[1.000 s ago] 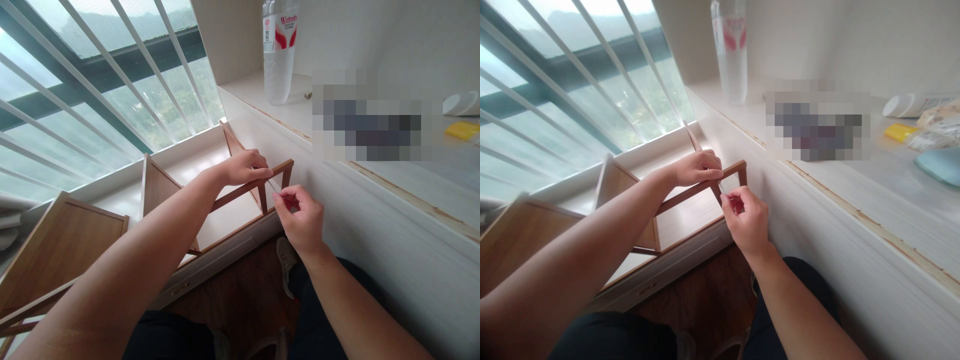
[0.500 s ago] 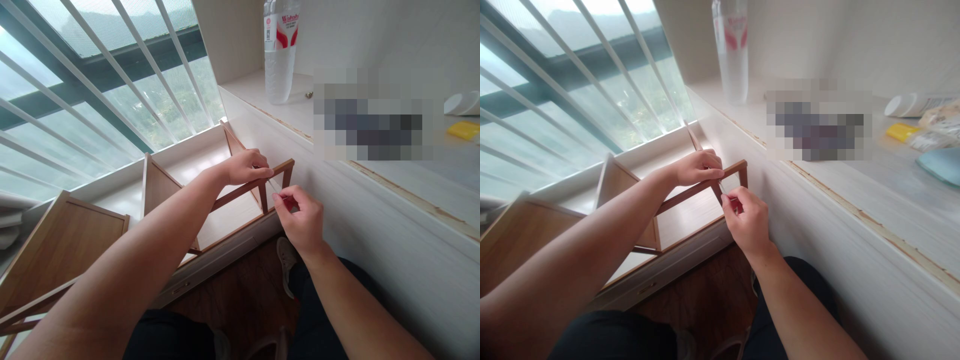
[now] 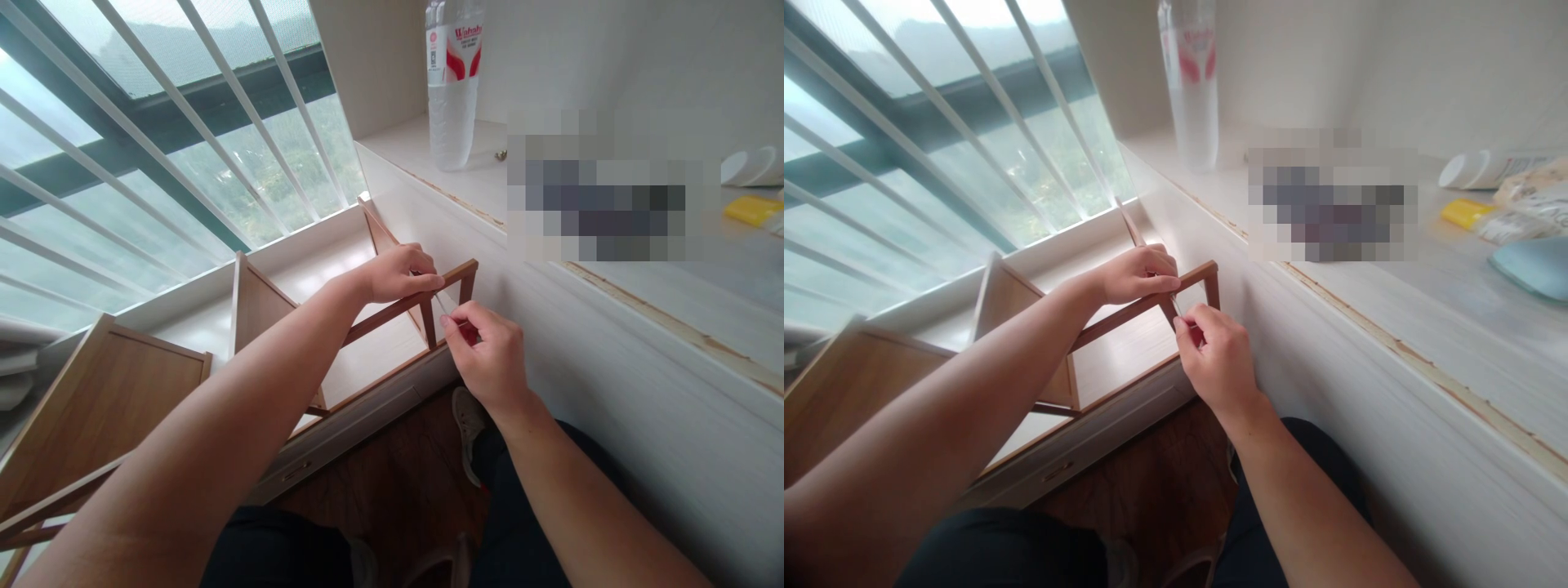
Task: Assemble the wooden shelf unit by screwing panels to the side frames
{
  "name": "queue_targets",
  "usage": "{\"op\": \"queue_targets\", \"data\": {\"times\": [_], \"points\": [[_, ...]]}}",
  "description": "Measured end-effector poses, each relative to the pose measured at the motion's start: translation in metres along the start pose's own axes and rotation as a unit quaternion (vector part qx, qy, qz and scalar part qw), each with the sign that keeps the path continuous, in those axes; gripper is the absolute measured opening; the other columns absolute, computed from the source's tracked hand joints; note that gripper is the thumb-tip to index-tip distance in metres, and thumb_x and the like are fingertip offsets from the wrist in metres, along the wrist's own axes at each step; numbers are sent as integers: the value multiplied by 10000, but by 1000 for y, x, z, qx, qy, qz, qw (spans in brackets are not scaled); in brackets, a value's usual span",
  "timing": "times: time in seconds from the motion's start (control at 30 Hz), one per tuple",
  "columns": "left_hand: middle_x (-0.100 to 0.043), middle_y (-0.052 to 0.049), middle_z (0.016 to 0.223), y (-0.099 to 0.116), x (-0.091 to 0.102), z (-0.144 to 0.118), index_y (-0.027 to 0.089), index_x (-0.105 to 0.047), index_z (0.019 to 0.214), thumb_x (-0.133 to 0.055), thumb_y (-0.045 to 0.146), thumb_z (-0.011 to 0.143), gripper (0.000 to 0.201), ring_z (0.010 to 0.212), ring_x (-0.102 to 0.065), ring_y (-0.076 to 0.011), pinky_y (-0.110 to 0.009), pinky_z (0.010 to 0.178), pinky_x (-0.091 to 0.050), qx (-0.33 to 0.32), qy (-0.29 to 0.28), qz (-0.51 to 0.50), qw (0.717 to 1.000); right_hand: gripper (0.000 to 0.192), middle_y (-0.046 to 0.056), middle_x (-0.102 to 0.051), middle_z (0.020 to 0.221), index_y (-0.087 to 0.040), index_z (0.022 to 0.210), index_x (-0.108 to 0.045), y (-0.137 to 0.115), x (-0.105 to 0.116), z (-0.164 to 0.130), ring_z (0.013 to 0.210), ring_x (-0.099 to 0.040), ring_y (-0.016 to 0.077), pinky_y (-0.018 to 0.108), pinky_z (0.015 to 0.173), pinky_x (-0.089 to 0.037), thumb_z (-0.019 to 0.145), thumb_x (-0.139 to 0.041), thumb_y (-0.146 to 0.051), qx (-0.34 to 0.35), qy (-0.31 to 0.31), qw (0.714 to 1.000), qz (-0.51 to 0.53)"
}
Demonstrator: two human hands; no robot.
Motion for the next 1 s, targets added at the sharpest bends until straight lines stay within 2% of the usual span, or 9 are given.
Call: {"op": "queue_targets", "data": {"times": [0.4, 0.57, 0.7, 0.83, 1.0], "points": [[-476, 2, 548, -3, -3, 0, 201, -463, 556, -512, 409, 975, 471, 587, -402, -142, -341, 759, -388, -17, -6, -4, 1000, 180, -5, -637, 707, -210, 819, -617, -1, 3, 1, 622, -576, 146, 271, 646, -461, 992, -621, -258, 10, 32, 999, -2], [-492, -3, 553, -3, -2, 1, 201, -463, 557, -515, 415, 972, 470, 588, -402, -141, -340, 748, -386, -17, -5, -2, 1000, 188, -12, -659, 699, -216, 819, -630, 3, 1, -1, 601, -601, 139, 261, 634, -472, 993, -633, -286, -12, 26, 1000, 9], [-495, -5, 552, -2, -2, 1, 200, -465, 554, -511, 416, 970, 471, 585, -396, -139, -337, 739, -387, -19, -5, -5, 1000, 144, -4, -714, 748, -221, 899, -643, 7, 1, -2, 622, -652, 143, 254, 642, -494, 991, -646, -332, -27, 31, 999, 27], [-526, -17, 579, -2, -2, 0, 196, -483, 558, -511, 422, 962, 464, 610, -416, -143, -336, 758, -395, -7, -6, -4, 1000, 155, -34, -680, 665, -231, 1014, -601, 22, -9, -7, 551, -609, 138, 257, 596, -474, 997, -636, -382, -96, 5, 991, 96], [-523, -18, 583, -6, -1, -1, 198, -496, 569, -536, 419, 935, 429, 661, -436, -157, -331, 796, -409, 18, -1, -4, 1000, 264, -57, -666, 628, -252, 1012, -492, 37, -29, -18, 478, -555, 126, 238, 509, -462, 989, -639, -470, -218, -14, 937, 273]]}}
Point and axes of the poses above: each hand's wrist, its own z-axis towards the middle knuckle, its own x-axis out of the back of the hand, y = z × x, the point moved 9 cm from there along z, towards the middle knuckle
